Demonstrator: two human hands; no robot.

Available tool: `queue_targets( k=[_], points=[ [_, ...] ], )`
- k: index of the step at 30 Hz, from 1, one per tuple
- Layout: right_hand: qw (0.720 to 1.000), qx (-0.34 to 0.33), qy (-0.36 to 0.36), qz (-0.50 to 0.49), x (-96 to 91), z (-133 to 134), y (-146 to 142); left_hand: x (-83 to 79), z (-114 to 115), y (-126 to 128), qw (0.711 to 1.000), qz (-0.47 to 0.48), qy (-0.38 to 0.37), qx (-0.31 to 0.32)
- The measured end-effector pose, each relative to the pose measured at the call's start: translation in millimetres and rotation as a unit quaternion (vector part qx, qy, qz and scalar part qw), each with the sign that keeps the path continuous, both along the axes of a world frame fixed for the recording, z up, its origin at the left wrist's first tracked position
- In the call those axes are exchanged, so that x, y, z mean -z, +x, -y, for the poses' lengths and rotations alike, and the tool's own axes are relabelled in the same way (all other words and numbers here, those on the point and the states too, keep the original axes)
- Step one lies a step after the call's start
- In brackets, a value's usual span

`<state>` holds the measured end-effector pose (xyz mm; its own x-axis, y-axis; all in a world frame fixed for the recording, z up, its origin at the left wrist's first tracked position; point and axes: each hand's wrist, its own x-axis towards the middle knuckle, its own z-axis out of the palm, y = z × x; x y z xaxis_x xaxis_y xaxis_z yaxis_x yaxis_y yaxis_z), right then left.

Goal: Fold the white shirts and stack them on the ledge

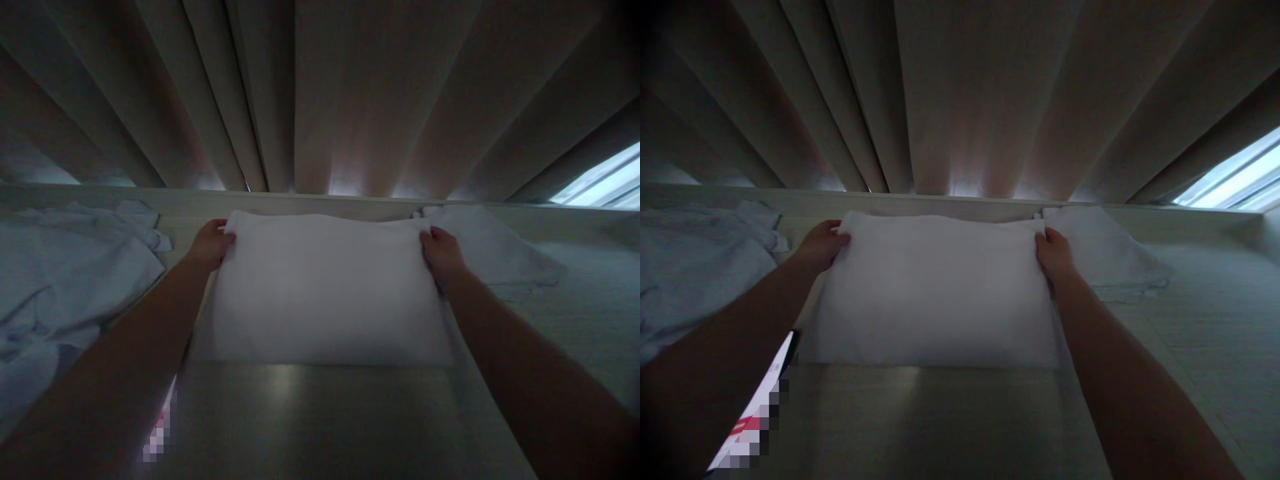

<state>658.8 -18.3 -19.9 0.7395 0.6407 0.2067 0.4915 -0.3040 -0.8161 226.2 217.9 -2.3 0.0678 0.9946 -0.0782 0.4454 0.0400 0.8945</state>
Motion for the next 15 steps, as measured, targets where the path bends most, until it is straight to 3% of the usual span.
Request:
queue_targets(
  k=[3,5,8,10,12,15],
  points=[
    [0.987,0.011,-0.123,0.100,19.3,0.3,-0.1,20.0,3.6,4.1,0.994,-0.099,0.035,-0.007],
    [0.981,-0.005,-0.156,0.116,27.9,3.7,-1.6,26.1,7.8,4.0,0.988,-0.139,0.074,-0.004],
    [0.976,0.010,-0.158,0.148,28.2,12.4,-6.8,22.3,16.4,1.8,0.965,-0.219,0.144,0.006],
    [0.971,0.011,-0.153,0.182,21.2,19.2,-15.7,14.1,29.4,2.8,0.934,-0.299,0.193,0.027],
    [0.962,-0.040,-0.151,0.224,11.9,26.3,-32.8,5.6,53.1,8.1,0.897,-0.370,0.230,0.081],
    [0.924,-0.189,-0.164,0.290,0.3,37.8,-75.3,0.3,106.1,21.7,0.848,-0.420,0.258,0.194]
  ],
)
